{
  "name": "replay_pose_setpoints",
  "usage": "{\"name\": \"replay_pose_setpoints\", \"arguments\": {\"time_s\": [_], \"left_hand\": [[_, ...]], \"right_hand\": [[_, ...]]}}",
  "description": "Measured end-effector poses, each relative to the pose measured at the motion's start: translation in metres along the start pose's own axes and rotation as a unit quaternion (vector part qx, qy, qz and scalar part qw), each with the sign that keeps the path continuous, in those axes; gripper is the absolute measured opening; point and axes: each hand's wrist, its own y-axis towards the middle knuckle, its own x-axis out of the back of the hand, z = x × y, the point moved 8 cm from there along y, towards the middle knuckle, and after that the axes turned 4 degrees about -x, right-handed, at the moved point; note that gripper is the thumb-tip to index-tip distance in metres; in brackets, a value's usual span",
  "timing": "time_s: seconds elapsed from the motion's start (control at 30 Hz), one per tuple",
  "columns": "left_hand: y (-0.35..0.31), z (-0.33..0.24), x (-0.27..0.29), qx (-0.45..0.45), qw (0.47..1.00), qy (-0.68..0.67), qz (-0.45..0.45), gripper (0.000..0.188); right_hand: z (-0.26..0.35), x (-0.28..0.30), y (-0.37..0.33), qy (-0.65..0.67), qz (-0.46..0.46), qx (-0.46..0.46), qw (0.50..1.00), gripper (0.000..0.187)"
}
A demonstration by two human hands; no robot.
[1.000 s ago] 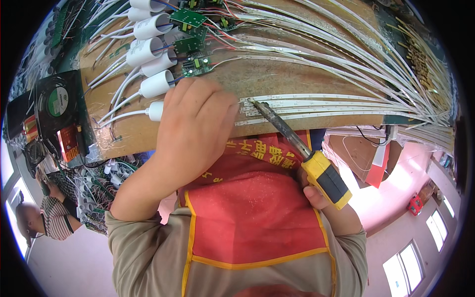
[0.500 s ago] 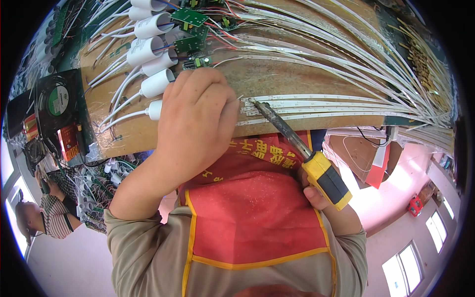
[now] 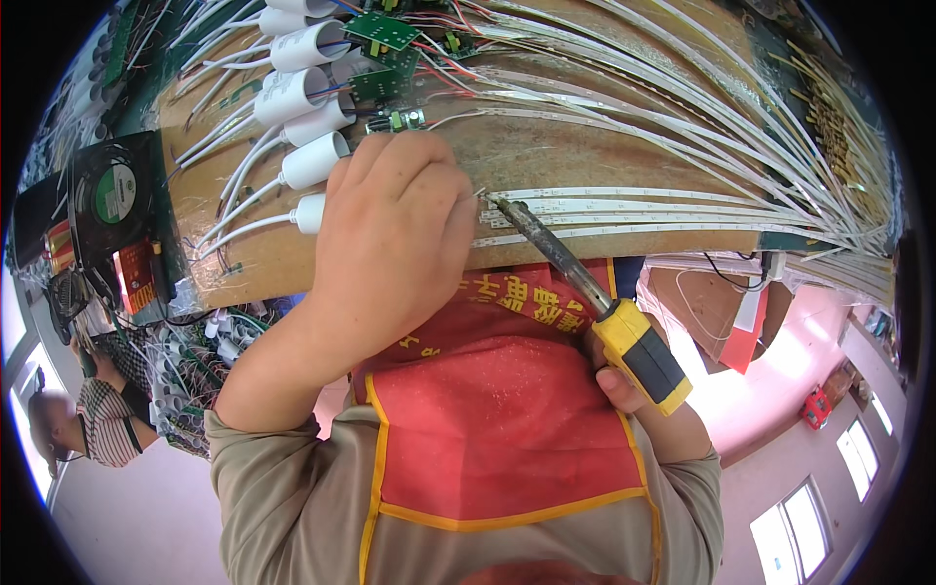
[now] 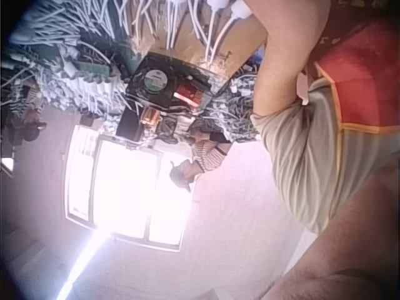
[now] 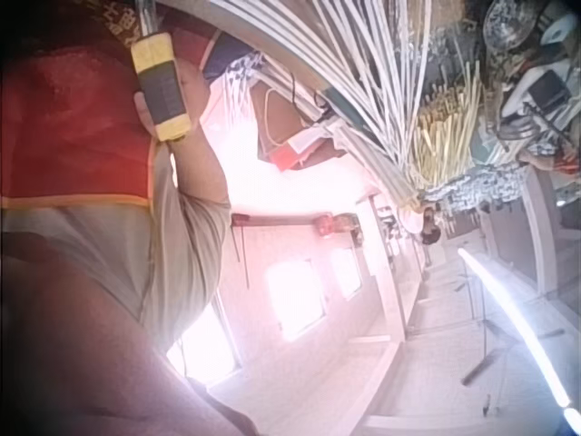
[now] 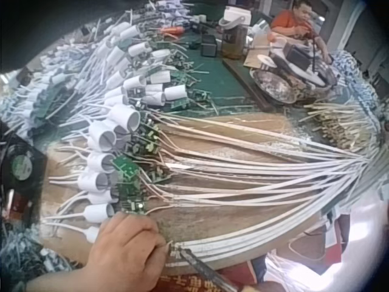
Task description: Soldering or gluing electrical components onto LED strips at an assembly station.
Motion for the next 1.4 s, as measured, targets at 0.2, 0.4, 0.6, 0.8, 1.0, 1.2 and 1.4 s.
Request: {"name": "replay_pose_setpoints", "arguments": {"time_s": [0.2, 0.4, 0.6, 0.8, 1.0, 1.2, 1.4], "left_hand": [[0.000, 0.001, -0.001, -0.001, 1.000, 0.000, 0.001, 0.013], [-0.001, 0.000, 0.000, -0.003, 1.000, -0.001, 0.000, 0.013], [-0.001, 0.001, -0.001, 0.002, 1.000, -0.002, 0.000, 0.013], [0.000, 0.000, 0.000, 0.003, 1.000, 0.006, 0.003, 0.013], [-0.001, 0.000, 0.000, 0.003, 1.000, 0.007, -0.001, 0.013], [0.000, 0.001, 0.000, 0.002, 1.000, 0.004, 0.002, 0.013], [0.000, 0.000, 0.001, 0.001, 1.000, 0.007, 0.008, 0.013]], "right_hand": [[0.000, -0.002, 0.003, 0.027, 0.030, -0.047, 0.998, 0.042], [0.007, 0.000, -0.001, -0.043, -0.011, 0.043, 0.998, 0.042], [0.006, 0.002, -0.010, -0.067, -0.018, 0.075, 0.995, 0.042], [0.006, 0.004, -0.011, -0.074, -0.012, 0.068, 0.995, 0.042], [0.005, 0.004, -0.008, -0.061, -0.013, 0.046, 0.997, 0.046], [0.006, 0.005, -0.009, -0.071, -0.019, 0.033, 0.997, 0.048], [0.006, 0.005, -0.009, -0.079, -0.015, 0.031, 0.996, 0.047]]}}
